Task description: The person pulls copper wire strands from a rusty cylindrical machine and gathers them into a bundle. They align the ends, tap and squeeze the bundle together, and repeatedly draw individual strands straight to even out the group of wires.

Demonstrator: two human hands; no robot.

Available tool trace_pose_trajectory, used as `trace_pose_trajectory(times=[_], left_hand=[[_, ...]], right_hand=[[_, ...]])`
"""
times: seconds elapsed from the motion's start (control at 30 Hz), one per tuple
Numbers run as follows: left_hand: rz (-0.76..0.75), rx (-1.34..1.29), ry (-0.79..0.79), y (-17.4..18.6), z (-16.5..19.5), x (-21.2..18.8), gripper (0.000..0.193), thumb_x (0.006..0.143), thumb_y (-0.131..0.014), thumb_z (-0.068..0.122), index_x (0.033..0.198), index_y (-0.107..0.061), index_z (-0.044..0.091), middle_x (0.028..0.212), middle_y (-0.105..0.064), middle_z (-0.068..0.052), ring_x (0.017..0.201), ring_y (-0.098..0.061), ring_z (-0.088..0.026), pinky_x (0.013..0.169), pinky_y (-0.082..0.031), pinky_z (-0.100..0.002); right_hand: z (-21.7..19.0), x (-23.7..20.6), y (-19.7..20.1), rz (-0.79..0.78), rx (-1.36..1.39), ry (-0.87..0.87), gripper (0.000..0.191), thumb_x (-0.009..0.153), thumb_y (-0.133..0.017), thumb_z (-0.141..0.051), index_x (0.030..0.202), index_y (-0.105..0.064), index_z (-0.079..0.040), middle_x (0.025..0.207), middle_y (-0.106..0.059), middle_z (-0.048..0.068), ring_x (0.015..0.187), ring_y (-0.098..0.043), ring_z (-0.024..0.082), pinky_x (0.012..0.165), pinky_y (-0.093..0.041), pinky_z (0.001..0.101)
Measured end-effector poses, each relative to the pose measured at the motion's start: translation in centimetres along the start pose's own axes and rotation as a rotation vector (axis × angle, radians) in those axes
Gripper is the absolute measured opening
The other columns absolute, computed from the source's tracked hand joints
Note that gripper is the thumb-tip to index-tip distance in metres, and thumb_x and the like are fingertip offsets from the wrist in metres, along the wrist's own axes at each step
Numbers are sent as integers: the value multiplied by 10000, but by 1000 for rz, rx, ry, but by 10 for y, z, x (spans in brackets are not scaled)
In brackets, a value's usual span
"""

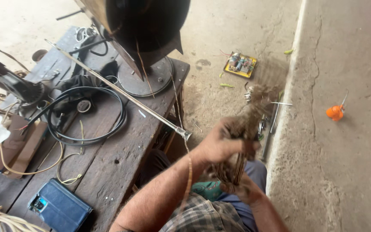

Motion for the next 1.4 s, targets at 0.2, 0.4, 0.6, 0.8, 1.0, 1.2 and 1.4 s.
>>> trace_pose_trajectory(times=[0.2, 0.4, 0.6, 0.8, 1.0, 1.2, 1.4], left_hand=[[21, -29, -105, 2, 8, -5, 289, 986, -758, 241, 1075, -607, 12, 841, -620, -32, 769, -603, -124, 692, -514, -303], [550, -299, -117, 68, -20, -1, 695, 988, -619, 547, 1387, -497, -10, 706, -535, 12, 559, -489, -114, 482, -410, -307], [471, -572, -192, 78, -11, 3, 764, 968, -659, 628, 1473, -491, 80, 635, -431, 60, 538, -395, -96, 463, -327, -293], [31, -632, -134, 41, 15, 8, 737, 983, -610, 702, 1475, -541, 158, 580, -361, 61, 457, -310, -74, 388, -269, -255], [440, -483, 10, 73, -37, 7, 667, 986, -618, 625, 1365, -543, 81, 581, -332, 97, 450, -294, -63, 390, -243, -271], [701, -313, 56, 93, -70, 11, 512, 996, -685, 516, 1144, -527, 52, 603, -466, 38, 466, -423, -110, 410, -349, -321], [621, -524, -8, 116, -31, 13, 503, 974, -696, 424, 1322, -559, 88, 663, -504, 42, 513, -427, -98, 448, -340, -289]], right_hand=[[46, 4, 23, 341, 57, 5, 537, 879, -851, -178, 1288, -508, -118, 1006, -598, 11, 859, -579, 150, 667, -518, 308], [-20, -28, 83, 1002, -1001, 149, 207, 881, -771, -202, 885, -615, -67, 673, -596, 93, 609, -633, 230, 570, -483, 365], [-75, -43, 47, 828, -1276, 541, 614, 952, -854, -408, 1264, -550, 24, 984, -689, 80, 763, -636, 154, 568, -540, 291], [-10, -39, 38, 89, -95, 143, 432, 992, -787, -294, 1257, -589, -16, 833, -621, 55, 663, -601, 129, 547, -529, 318], [18, -33, 58, 476, -980, 216, 263, 1057, -651, -153, 1252, -529, -24, 817, -692, 69, 553, -634, 124, 414, -541, 280], [18, -47, 48, 744, -1379, 374, 243, 1120, -529, -261, 1247, -498, -56, 859, -626, 86, 735, -648, 211, 674, -622, 400], [-16, -53, 44, 689, -1427, 342, 438, 965, -614, -451, 1167, -554, -67, 780, -625, 66, 601, -586, 196, 527, -537, 370]])
Point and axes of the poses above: each hand's wrist, its own x-axis towards the middle knuckle, its own y-axis out of the back of the hand, z = x × y, the point moved 10 cm from there along x, towards the middle knuckle
